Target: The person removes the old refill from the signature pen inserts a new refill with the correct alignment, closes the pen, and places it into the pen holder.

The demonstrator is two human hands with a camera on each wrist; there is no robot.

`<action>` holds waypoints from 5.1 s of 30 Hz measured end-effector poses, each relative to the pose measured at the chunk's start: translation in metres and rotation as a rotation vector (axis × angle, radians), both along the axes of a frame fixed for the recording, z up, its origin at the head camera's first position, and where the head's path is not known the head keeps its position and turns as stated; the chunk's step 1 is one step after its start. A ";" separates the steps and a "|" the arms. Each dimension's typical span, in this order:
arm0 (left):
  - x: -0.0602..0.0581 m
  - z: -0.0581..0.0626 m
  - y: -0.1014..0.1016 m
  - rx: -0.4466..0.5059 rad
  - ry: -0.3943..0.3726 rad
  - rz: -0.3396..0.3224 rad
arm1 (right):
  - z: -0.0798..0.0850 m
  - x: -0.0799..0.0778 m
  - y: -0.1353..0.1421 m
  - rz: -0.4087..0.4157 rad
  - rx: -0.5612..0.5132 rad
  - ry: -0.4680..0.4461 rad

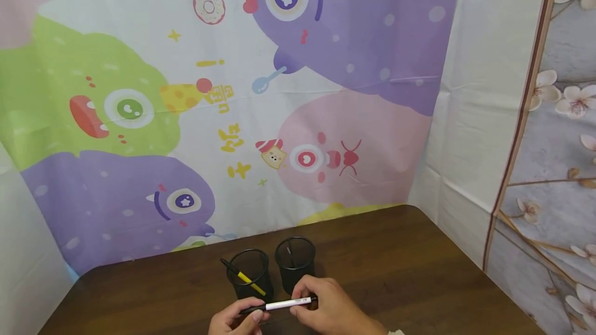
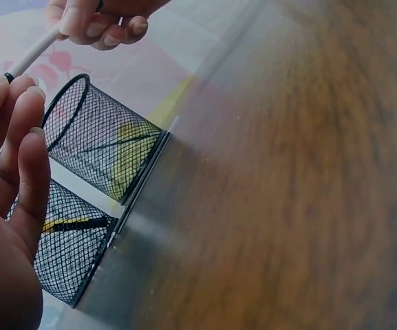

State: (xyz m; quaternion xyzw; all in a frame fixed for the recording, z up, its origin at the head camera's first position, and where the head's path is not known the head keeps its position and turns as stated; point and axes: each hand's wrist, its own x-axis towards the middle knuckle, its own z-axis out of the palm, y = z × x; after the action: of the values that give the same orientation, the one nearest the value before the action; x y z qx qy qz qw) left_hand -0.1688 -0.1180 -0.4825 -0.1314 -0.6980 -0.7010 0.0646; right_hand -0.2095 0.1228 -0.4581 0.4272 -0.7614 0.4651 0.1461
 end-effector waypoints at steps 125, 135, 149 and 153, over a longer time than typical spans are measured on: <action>0.002 0.004 -0.002 -0.066 -0.088 -0.010 | -0.003 -0.001 -0.001 0.027 0.010 0.052; 0.000 0.003 -0.002 -0.065 -0.074 -0.025 | -0.003 -0.002 -0.001 0.005 0.008 0.094; 0.003 0.003 0.001 -0.028 -0.074 0.014 | 0.002 0.002 0.001 -0.024 -0.002 -0.055; 0.002 0.004 0.000 -0.044 -0.088 0.015 | 0.003 0.002 0.002 -0.020 -0.006 -0.080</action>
State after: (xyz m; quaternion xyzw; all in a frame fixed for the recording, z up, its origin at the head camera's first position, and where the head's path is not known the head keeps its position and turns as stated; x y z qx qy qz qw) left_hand -0.1668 -0.1182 -0.4784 -0.0966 -0.7165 -0.6899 0.0363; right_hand -0.2073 0.1245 -0.4551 0.4004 -0.7695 0.4826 0.1213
